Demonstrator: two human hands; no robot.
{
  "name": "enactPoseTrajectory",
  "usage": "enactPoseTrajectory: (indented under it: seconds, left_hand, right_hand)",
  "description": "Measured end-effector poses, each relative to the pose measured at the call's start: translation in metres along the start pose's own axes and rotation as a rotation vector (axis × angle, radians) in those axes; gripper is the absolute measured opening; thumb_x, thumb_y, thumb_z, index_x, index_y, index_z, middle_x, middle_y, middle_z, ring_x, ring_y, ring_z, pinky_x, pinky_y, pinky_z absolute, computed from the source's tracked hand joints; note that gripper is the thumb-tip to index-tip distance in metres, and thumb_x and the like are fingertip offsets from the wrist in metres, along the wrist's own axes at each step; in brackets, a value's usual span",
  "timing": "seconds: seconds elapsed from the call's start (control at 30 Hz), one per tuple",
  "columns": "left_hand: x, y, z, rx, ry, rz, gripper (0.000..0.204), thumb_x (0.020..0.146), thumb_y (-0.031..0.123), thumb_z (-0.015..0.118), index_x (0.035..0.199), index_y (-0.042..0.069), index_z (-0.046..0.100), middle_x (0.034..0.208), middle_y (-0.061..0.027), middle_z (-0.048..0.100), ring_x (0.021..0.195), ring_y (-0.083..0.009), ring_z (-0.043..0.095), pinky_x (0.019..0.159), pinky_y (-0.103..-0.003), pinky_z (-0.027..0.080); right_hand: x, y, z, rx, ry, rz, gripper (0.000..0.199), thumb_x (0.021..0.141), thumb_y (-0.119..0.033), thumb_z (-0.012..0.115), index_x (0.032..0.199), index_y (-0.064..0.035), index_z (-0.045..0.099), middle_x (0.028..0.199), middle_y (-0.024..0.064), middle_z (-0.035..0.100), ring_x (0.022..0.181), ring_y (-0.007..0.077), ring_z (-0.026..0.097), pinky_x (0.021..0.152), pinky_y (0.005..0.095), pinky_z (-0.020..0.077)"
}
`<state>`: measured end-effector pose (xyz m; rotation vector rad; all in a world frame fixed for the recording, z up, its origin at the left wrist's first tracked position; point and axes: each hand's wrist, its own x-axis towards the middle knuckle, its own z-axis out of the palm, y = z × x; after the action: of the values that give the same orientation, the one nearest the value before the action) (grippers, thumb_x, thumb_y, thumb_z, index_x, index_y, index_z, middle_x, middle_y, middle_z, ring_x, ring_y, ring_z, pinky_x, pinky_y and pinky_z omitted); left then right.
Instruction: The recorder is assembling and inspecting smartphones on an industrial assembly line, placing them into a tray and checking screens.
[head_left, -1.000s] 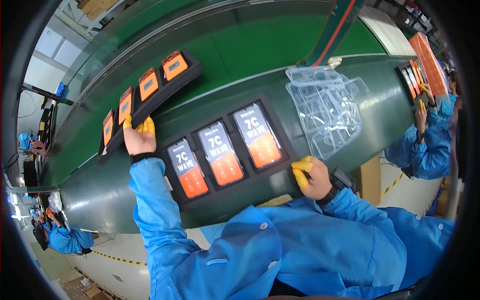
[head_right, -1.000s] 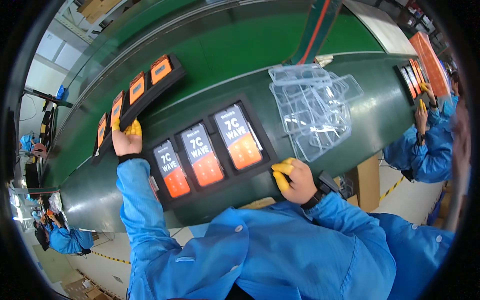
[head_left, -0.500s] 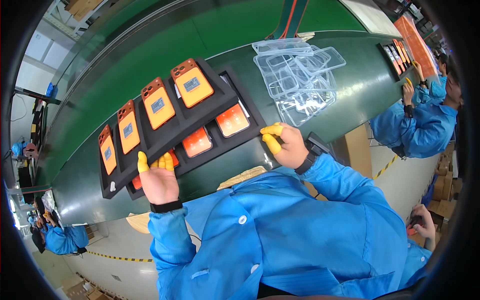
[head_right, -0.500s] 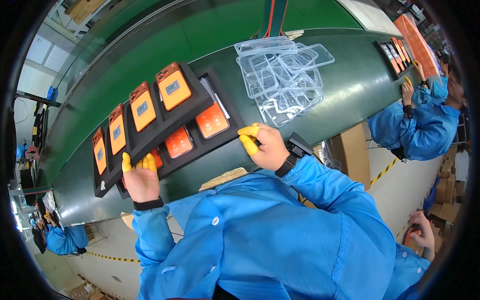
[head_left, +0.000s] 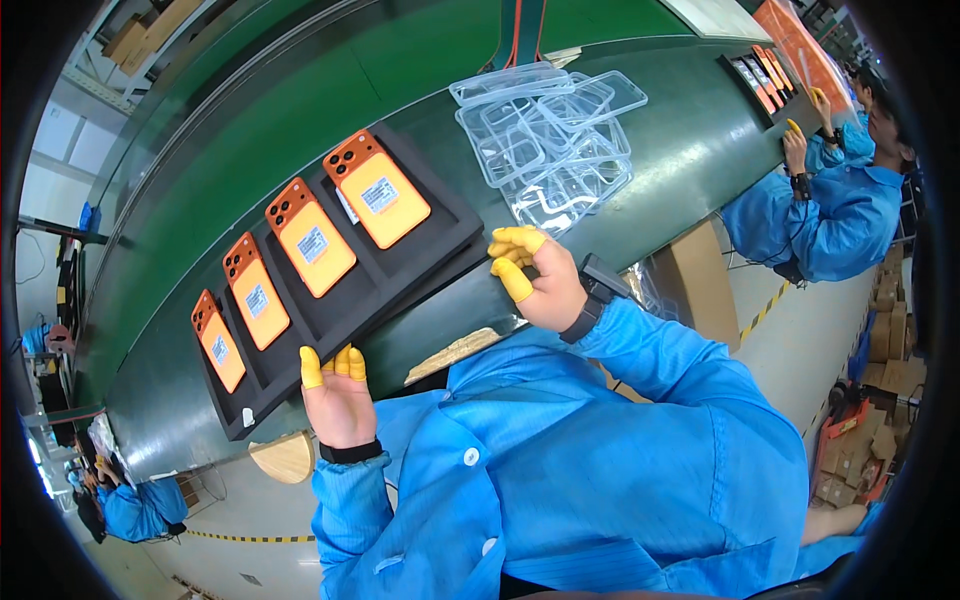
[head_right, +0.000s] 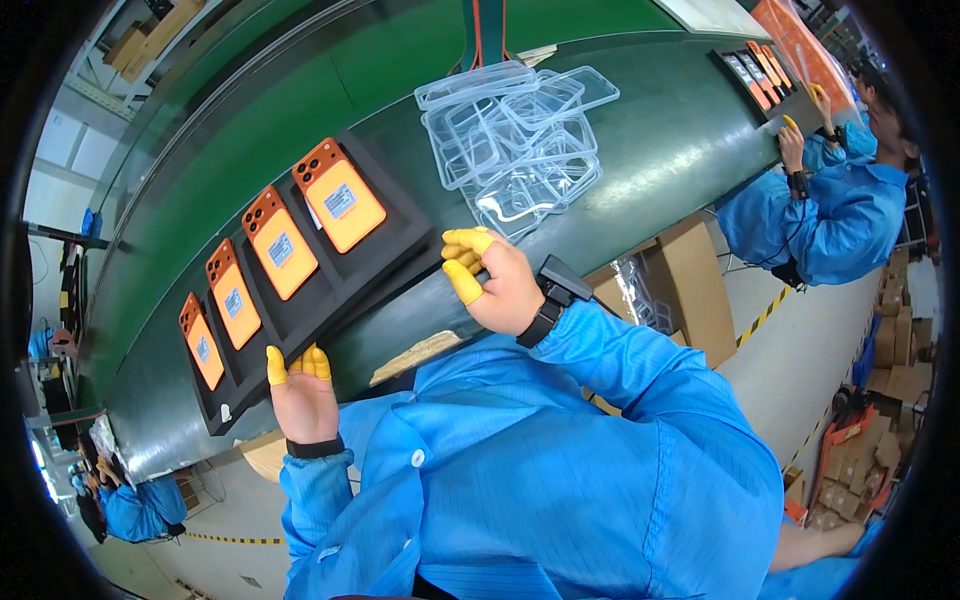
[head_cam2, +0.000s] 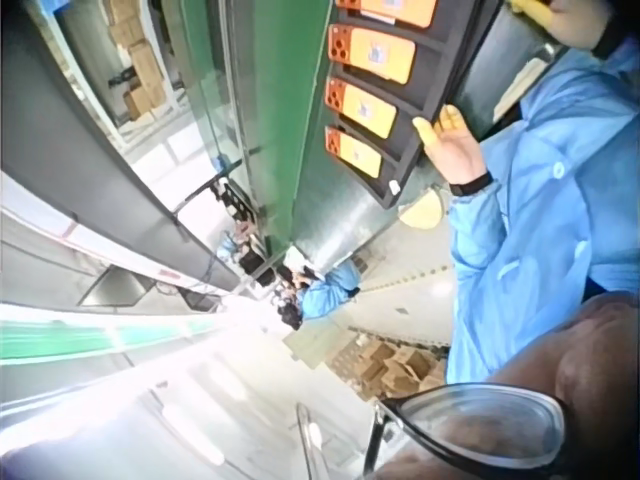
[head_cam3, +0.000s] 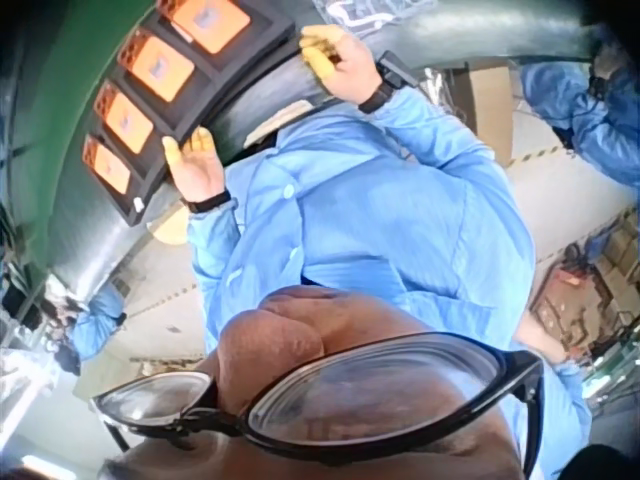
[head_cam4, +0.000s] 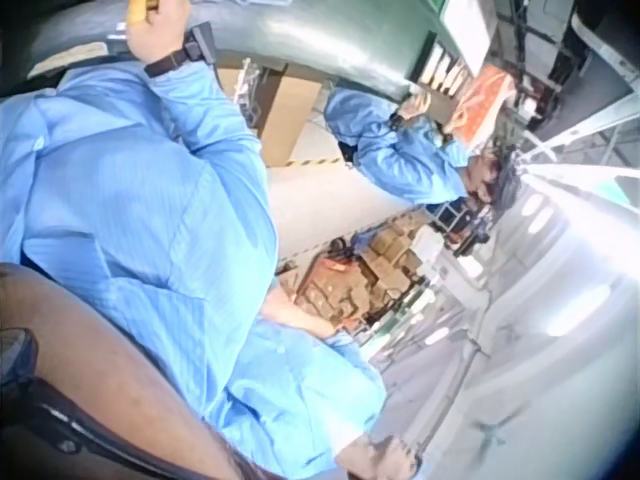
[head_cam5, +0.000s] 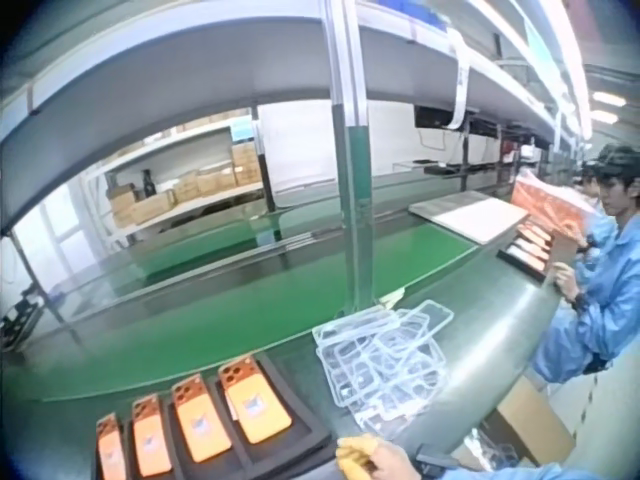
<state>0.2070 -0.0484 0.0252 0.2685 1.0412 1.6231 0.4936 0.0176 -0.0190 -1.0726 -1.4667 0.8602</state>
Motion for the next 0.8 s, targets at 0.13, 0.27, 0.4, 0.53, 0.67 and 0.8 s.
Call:
enactPoseTrajectory:
  seconds: [0.13, 0.27, 0.4, 0.53, 0.67, 0.8]
  left_hand:
    - [-0.006, 0.000, -0.003, 0.047, -0.033, -0.013, 0.035, 0.101, 0.035, 0.056, 0.121, 0.007, 0.060, 0.113, -0.0056, 0.066, 0.101, -0.0181, 0.061, 0.089, -0.032, 0.050]
    - [-0.010, -0.002, -0.008, 0.088, -0.025, -0.020, 0.035, 0.101, 0.036, 0.057, 0.121, 0.008, 0.060, 0.113, -0.0055, 0.066, 0.099, -0.0172, 0.062, 0.087, -0.033, 0.051]
    - [-0.009, -0.001, 0.003, 0.192, 0.014, -0.055, 0.039, 0.100, 0.043, 0.056, 0.120, 0.009, 0.060, 0.111, -0.0053, 0.065, 0.101, -0.0180, 0.060, 0.086, -0.032, 0.048]
    - [-0.003, 0.009, 0.004, 0.363, 0.116, -0.207, 0.050, 0.094, 0.056, 0.059, 0.105, 0.008, 0.059, 0.100, -0.0080, 0.065, 0.093, -0.0231, 0.064, 0.079, -0.035, 0.048]
    - [0.002, 0.024, -0.010, 0.468, 0.102, -0.320, 0.057, 0.090, 0.064, 0.057, 0.099, 0.007, 0.056, 0.093, -0.0108, 0.066, 0.088, -0.0270, 0.066, 0.074, -0.036, 0.048]
    - [-0.004, 0.037, -0.018, 0.523, 0.055, -0.403, 0.060, 0.094, 0.066, 0.047, 0.087, 0.008, 0.061, 0.078, -0.0126, 0.068, 0.074, -0.0296, 0.068, 0.063, -0.036, 0.053]
  right_hand:
    - [0.002, -0.003, 0.000, 0.087, 0.063, 0.025, 0.043, 0.086, 0.002, 0.067, 0.127, -0.0034, 0.055, 0.108, 0.0131, 0.060, 0.086, 0.0189, 0.065, 0.073, 0.0295, 0.0530]
    - [0.005, -0.005, -0.002, 0.020, 0.022, -0.029, 0.041, 0.087, 0.002, 0.067, 0.126, -0.0031, 0.055, 0.104, 0.0117, 0.056, 0.082, 0.0183, 0.062, 0.074, 0.0298, 0.0524]
    - [0.008, -0.005, -0.003, -0.001, 0.020, -0.036, 0.040, 0.087, 0.002, 0.067, 0.125, -0.0028, 0.055, 0.103, 0.0116, 0.055, 0.081, 0.0186, 0.062, 0.074, 0.0298, 0.0520]
    - [0.015, -0.004, 0.003, -0.042, 0.055, -0.007, 0.037, 0.088, -0.001, 0.067, 0.123, -0.0024, 0.056, 0.103, 0.0122, 0.054, 0.077, 0.0187, 0.061, 0.069, 0.0301, 0.0512]
    - [0.017, -0.026, -0.004, -0.132, -0.004, 0.046, 0.033, 0.088, -0.005, 0.069, 0.119, -0.0031, 0.060, 0.103, 0.0133, 0.057, 0.075, 0.0215, 0.064, 0.065, 0.0333, 0.0525]
    - [0.029, -0.041, -0.037, -0.285, -0.057, -0.288, 0.027, 0.083, -0.004, 0.071, 0.109, -0.0049, 0.064, 0.099, 0.0131, 0.064, 0.079, 0.0288, 0.066, 0.066, 0.0367, 0.0542]
